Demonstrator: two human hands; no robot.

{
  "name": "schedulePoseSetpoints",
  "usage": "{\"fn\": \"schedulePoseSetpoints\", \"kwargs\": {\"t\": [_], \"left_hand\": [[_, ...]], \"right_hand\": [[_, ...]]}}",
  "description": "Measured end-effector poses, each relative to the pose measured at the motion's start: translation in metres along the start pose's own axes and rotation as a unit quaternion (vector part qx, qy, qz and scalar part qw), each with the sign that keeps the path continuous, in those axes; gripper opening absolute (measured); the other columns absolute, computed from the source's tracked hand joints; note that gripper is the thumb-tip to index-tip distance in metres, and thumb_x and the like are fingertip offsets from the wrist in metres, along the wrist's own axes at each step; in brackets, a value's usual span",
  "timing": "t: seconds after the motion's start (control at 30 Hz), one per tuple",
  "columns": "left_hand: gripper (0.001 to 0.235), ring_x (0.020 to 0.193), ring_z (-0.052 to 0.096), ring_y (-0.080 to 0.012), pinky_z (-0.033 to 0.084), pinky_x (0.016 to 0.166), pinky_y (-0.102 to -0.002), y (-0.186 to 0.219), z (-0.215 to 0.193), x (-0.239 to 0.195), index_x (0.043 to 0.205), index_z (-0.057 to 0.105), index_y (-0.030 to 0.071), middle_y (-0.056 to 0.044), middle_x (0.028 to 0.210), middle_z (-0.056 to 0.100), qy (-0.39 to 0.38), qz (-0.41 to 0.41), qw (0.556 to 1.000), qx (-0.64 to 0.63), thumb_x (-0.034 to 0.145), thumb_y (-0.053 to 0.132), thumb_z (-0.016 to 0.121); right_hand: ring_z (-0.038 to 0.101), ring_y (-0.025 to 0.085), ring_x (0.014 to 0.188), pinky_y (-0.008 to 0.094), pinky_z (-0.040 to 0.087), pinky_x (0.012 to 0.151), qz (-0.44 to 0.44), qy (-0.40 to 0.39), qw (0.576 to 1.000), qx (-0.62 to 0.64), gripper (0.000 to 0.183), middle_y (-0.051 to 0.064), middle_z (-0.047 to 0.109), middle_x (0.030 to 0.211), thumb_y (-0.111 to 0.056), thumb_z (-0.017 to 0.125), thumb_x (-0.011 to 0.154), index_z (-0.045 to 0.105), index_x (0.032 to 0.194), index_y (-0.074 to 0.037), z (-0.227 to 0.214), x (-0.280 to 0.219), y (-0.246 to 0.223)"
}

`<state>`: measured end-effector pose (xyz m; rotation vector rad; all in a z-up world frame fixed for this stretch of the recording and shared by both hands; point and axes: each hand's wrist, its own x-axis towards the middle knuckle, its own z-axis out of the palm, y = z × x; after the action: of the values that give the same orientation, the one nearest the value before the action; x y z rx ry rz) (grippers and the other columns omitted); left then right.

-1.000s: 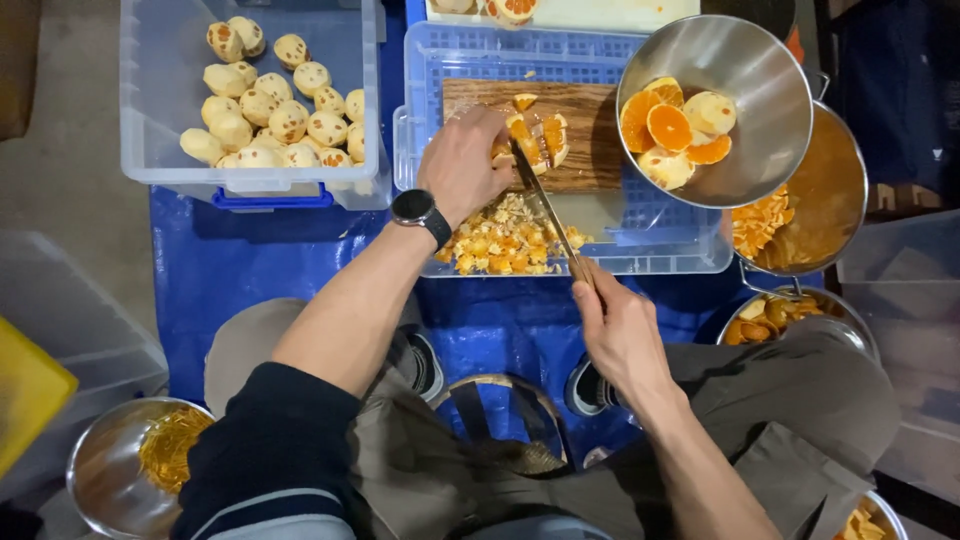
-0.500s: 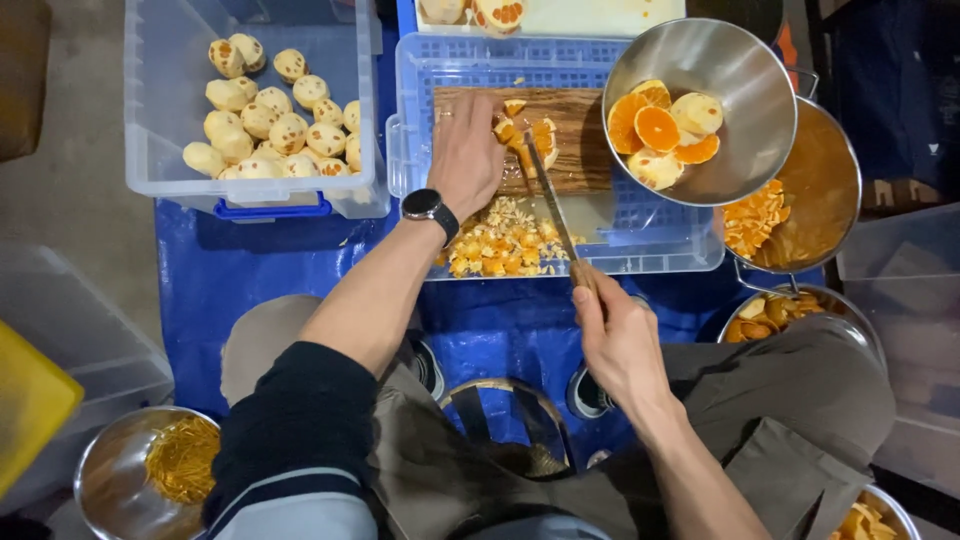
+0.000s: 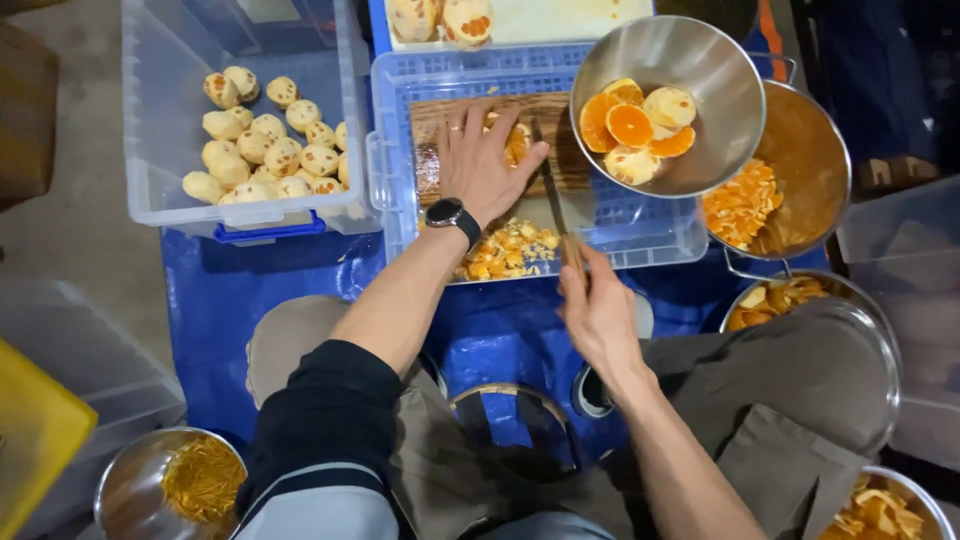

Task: The person sits cross-legged on a blue tarp and uses a knife to peel and slice oranges on a wooden cutting board. They place the orange peels into a metal bowl and the sliced orange segments into a separate metal bowl.

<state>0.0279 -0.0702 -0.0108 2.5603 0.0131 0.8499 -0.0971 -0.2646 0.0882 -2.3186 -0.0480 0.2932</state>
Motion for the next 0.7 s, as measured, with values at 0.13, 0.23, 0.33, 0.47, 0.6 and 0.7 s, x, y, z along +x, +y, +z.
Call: {"fn": "schedulePoseSetpoints", "kwargs": {"t": [0.13,0.23,0.33,0.47,0.6,0.7], "left_hand": [[0.038,0.124,0.051,-0.0358,0.047,0.099,-0.050,0.007,0.018,-0.003,0.120,0.069,0.017,-0.007,0.122,0.056,0.002,-0.045,0.999,-0.021,0.099,0.048,0.063],[0.030,0.120,0.053,-0.0351,0.050,0.094,-0.048,0.012,0.039,-0.004,0.116,0.069,0.017,-0.006,0.115,0.055,0.011,-0.084,0.995,-0.055,0.099,0.041,0.063],[0.022,0.114,0.057,-0.0350,0.052,0.092,-0.046,0.011,0.051,-0.002,0.112,0.069,0.015,-0.005,0.108,0.057,0.024,-0.095,0.990,-0.097,0.097,0.030,0.065],[0.016,0.104,0.065,-0.0328,0.052,0.093,-0.043,0.019,0.036,0.002,0.108,0.072,0.012,-0.005,0.106,0.059,0.037,-0.151,0.970,-0.187,0.095,0.013,0.062],[0.017,0.099,0.067,-0.0313,0.057,0.086,-0.039,0.008,0.040,0.006,0.103,0.076,0.014,-0.005,0.101,0.061,0.069,-0.174,0.960,-0.210,0.087,0.014,0.073],[0.017,0.094,0.066,-0.0228,0.053,0.086,-0.039,0.013,0.028,0.014,0.099,0.079,0.013,-0.007,0.101,0.069,0.062,-0.200,0.949,-0.235,0.084,0.010,0.073]], "right_hand": [[0.075,0.026,0.058,0.039,0.063,0.052,0.070,-0.046,0.991,0.100,0.047,0.018,0.075,0.078,-0.024,0.050,0.104,0.053,0.145,0.001,0.005,0.001,-0.008],[0.073,0.027,0.052,0.038,0.065,0.046,0.100,-0.075,0.973,0.195,0.048,0.021,0.072,0.072,-0.020,0.047,0.106,0.047,0.148,0.003,0.015,-0.002,-0.003],[0.071,0.028,0.048,0.039,0.064,0.041,0.071,-0.092,0.956,0.268,0.046,0.022,0.070,0.070,-0.018,0.044,0.106,0.047,0.144,0.007,0.028,-0.003,-0.001],[0.069,0.030,0.046,0.043,0.064,0.041,0.059,-0.122,0.931,0.338,0.044,0.025,0.068,0.070,-0.016,0.044,0.107,0.046,0.141,0.011,0.044,0.001,0.004],[0.068,0.030,0.045,0.043,0.064,0.039,0.051,-0.130,0.927,0.348,0.041,0.025,0.068,0.069,-0.016,0.045,0.106,0.050,0.138,0.010,0.035,0.003,-0.005],[0.059,0.021,0.045,0.035,0.055,0.042,0.080,-0.172,0.930,0.314,0.046,0.012,0.064,0.068,-0.026,0.045,0.104,0.052,0.146,-0.008,0.026,0.007,-0.009]]}}
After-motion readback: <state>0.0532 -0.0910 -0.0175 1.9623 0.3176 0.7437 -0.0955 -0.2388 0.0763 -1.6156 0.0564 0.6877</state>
